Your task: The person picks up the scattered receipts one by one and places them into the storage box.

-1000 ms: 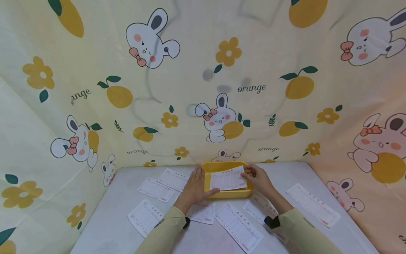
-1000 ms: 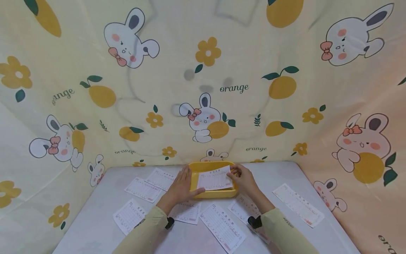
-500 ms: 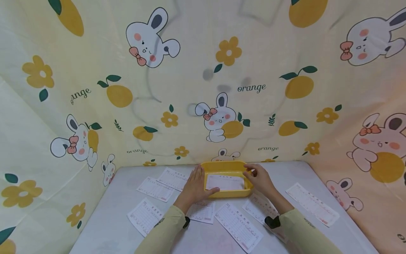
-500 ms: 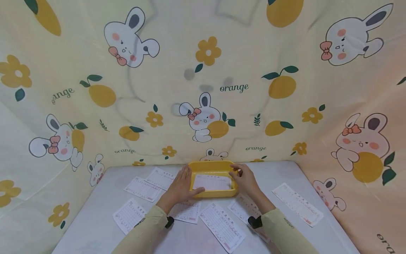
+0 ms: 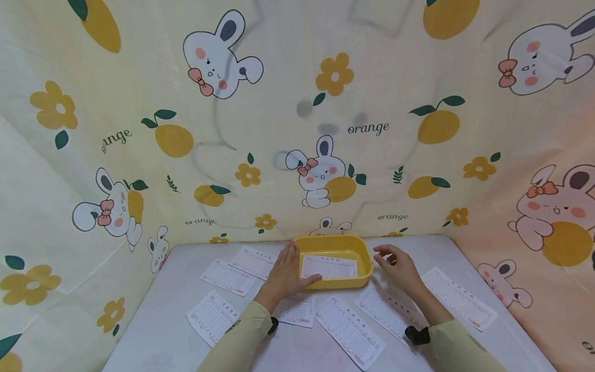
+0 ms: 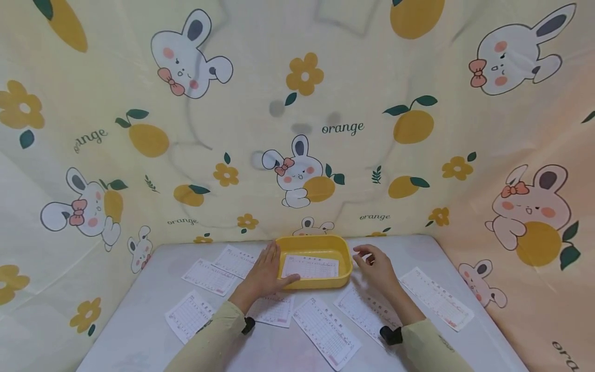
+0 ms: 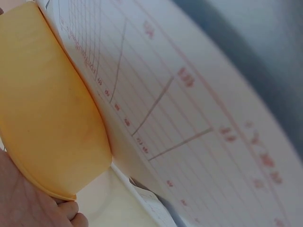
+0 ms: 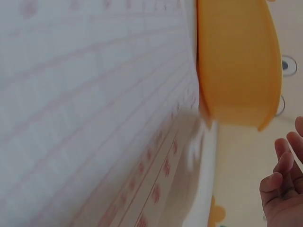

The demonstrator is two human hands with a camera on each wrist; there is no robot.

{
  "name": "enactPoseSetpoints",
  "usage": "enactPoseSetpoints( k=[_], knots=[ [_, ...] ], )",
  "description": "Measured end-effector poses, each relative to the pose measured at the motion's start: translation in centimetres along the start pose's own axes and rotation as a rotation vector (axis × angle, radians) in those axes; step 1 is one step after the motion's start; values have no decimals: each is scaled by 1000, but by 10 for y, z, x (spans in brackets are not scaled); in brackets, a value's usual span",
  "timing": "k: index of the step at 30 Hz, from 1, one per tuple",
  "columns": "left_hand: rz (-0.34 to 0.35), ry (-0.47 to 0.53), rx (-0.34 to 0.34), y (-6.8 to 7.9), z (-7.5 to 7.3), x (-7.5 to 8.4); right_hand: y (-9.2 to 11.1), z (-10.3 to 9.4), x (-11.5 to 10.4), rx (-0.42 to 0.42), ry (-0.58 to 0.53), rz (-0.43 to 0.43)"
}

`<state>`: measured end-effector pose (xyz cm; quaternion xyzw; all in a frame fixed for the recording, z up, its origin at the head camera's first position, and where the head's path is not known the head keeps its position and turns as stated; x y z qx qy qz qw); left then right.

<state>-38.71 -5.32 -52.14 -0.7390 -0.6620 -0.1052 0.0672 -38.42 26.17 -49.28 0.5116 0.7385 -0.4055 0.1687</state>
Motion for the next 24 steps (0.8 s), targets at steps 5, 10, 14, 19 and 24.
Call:
enactPoseSetpoints(
  k=[5, 10, 14, 19, 24],
  knots=[
    [-6, 13, -6, 0, 0, -1, 11, -16, 6, 21, 23, -14],
    [-9, 26, -7, -2, 2, -1, 24, -28, 16, 12, 81, 19],
    [-8, 27, -7, -2, 3, -1, 35, -40, 22, 20, 120, 8],
    [-3, 33, -5, -1, 1, 0, 48, -58, 29, 46, 152, -17],
    [-7, 44, -14, 2, -3, -1, 60, -73, 39, 59, 185, -21]
  ],
)
Point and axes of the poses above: each hand's wrist, its own y-axis away from the middle knuckle, its own z-axis out of the palm, x = y × z, the point moved 9 cm from there along -y, towards the middle knuckle, and after that the axes turned 11 degrees about -z, right-handed, at the moved point
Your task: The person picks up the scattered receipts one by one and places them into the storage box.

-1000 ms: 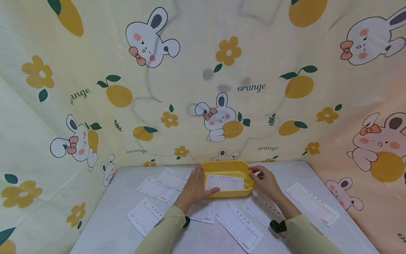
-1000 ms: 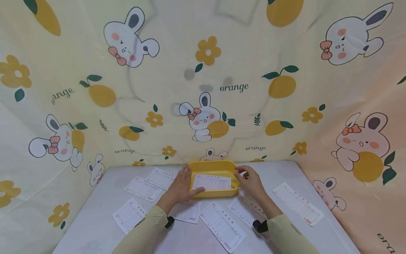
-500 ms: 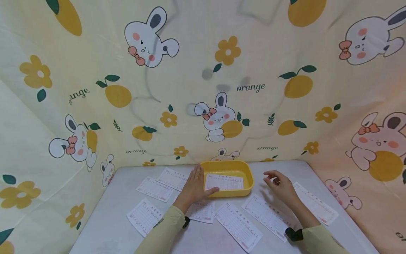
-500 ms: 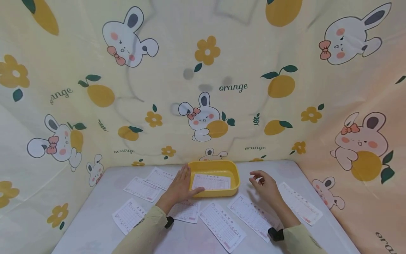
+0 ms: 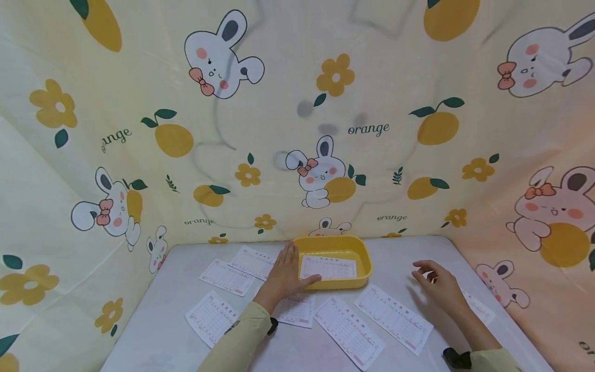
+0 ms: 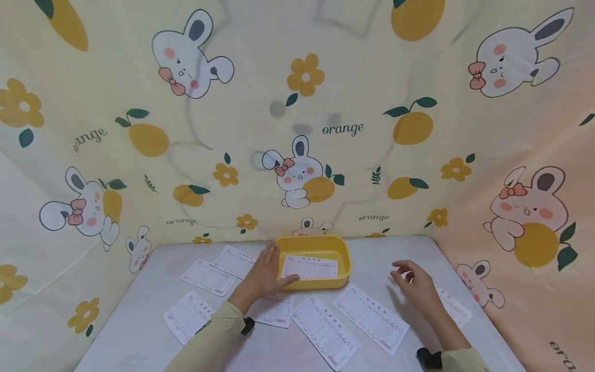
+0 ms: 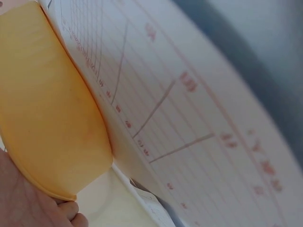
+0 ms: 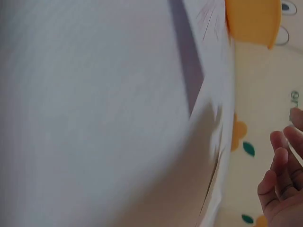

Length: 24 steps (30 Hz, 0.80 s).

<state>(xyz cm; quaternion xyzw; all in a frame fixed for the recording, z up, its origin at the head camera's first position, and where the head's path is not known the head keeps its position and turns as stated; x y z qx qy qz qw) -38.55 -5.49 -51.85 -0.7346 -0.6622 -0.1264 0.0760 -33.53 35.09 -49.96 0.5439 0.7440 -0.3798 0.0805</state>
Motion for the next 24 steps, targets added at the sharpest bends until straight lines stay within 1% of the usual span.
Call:
enactPoseSetpoints(
  k=[6, 12, 18, 24],
  knots=[
    [-2, 7, 11, 1, -1, -2, 10, -12, 14, 3, 38, 26],
    [-3, 2, 10, -1, 2, -3, 21, -24, 35, -21, 76, 70],
    [-5, -6, -1, 0, 1, -2, 32, -37, 44, -34, 100, 75],
    [-3, 16, -5, 2, 0, 0, 39, -47, 58, -115, 118, 142]
  ],
)
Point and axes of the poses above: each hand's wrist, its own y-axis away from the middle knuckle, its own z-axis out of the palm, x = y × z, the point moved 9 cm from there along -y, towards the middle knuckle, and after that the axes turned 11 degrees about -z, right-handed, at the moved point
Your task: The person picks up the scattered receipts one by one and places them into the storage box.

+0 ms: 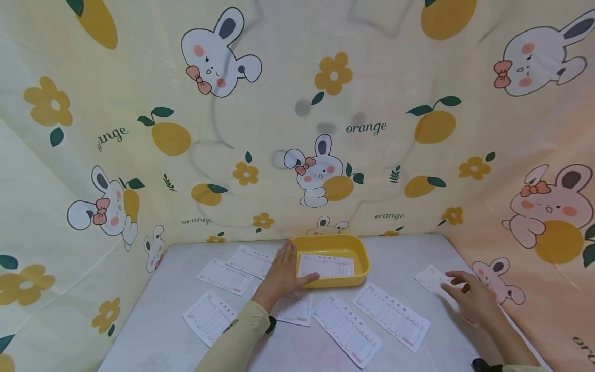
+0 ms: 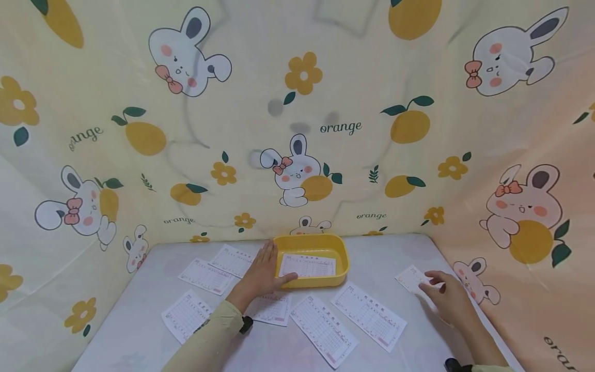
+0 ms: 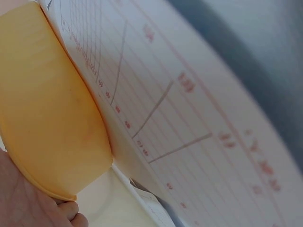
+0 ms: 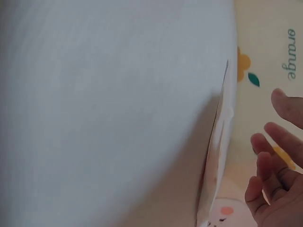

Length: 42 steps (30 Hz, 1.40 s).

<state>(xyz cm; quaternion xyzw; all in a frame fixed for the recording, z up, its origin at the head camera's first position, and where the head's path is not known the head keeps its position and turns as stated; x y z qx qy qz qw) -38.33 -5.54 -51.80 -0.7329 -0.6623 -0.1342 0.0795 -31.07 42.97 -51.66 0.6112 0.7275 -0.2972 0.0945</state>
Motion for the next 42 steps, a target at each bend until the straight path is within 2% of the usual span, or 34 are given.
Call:
enactPoseSetpoints(
  k=[9, 14, 20, 26, 33, 38, 42],
  knots=[
    [18, -8, 8, 1, -1, 1, 4, -3, 26, -142, -43, 99],
    [26, -2, 11, 1, -2, 2, 7, -3, 41, -196, 13, 121],
    [19, -10, 9, 1, -2, 2, 14, 0, 56, -257, 11, 230],
    [14, -3, -2, 2, -1, 2, 21, 0, 63, -314, 18, 292],
    [5, -12, 9, 2, -2, 2, 25, 3, 76, -332, 41, 352],
    [-3, -6, 7, 1, -2, 1, 25, 2, 77, -324, 62, 360],
    [1, -2, 6, 1, -2, 1, 28, 2, 75, -322, 58, 412]
  ],
)
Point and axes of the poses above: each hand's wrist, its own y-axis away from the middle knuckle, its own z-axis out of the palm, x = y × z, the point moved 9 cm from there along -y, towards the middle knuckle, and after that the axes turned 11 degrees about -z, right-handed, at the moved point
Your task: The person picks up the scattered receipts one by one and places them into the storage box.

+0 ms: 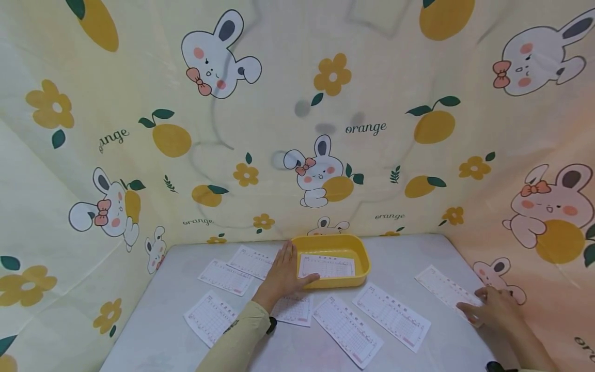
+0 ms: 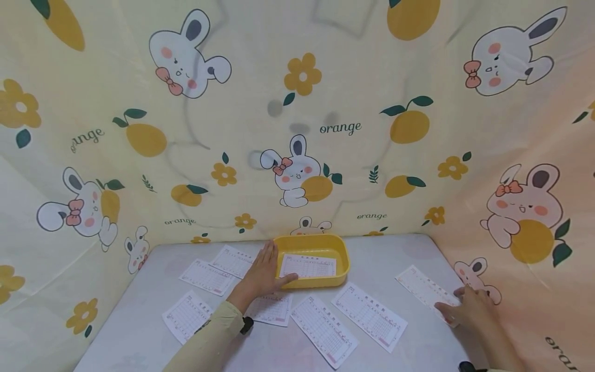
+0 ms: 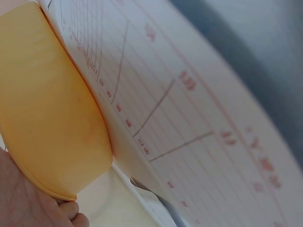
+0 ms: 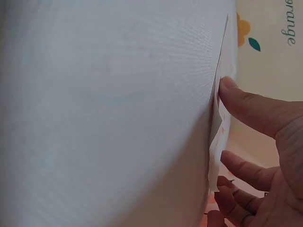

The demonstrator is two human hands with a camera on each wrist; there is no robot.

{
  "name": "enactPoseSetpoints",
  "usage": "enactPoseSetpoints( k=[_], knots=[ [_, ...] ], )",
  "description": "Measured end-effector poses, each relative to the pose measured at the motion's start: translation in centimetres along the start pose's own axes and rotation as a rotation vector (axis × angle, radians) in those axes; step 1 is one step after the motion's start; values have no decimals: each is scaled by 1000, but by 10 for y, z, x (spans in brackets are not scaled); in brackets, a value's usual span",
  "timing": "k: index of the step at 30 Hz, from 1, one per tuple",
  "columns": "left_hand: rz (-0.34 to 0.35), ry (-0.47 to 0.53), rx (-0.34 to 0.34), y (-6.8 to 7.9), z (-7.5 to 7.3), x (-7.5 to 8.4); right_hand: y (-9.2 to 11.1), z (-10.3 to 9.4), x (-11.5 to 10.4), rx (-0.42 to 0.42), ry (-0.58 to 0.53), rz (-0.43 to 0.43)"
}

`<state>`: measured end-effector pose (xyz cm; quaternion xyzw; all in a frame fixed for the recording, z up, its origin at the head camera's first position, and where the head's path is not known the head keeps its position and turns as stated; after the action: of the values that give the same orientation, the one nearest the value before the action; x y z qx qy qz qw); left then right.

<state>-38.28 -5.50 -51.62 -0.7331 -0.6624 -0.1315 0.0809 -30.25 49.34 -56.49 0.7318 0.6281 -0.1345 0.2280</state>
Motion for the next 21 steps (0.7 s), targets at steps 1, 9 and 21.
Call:
enactPoseSetpoints(
  k=[1, 9, 21],
  knots=[
    [2, -1, 0, 0, 0, 0, 1, 0, 0, 0, -6, 14],
    [7, -18, 4, -1, 2, 0, 1, -1, 1, 6, 0, 41],
    [-1, -17, 8, -3, 4, -1, -1, 1, 1, -44, 28, 34]
  ],
)
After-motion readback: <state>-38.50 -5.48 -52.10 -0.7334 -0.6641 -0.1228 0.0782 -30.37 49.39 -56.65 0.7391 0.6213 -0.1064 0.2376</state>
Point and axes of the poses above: each hand's wrist, its own y-axis away from the middle knuckle, its own z-axis out of the palm, x = y × z, the point moved 9 cm from there along -y, towards the middle knuckle, and after that the axes turned 11 degrees about -z, right-handed, at the moved point
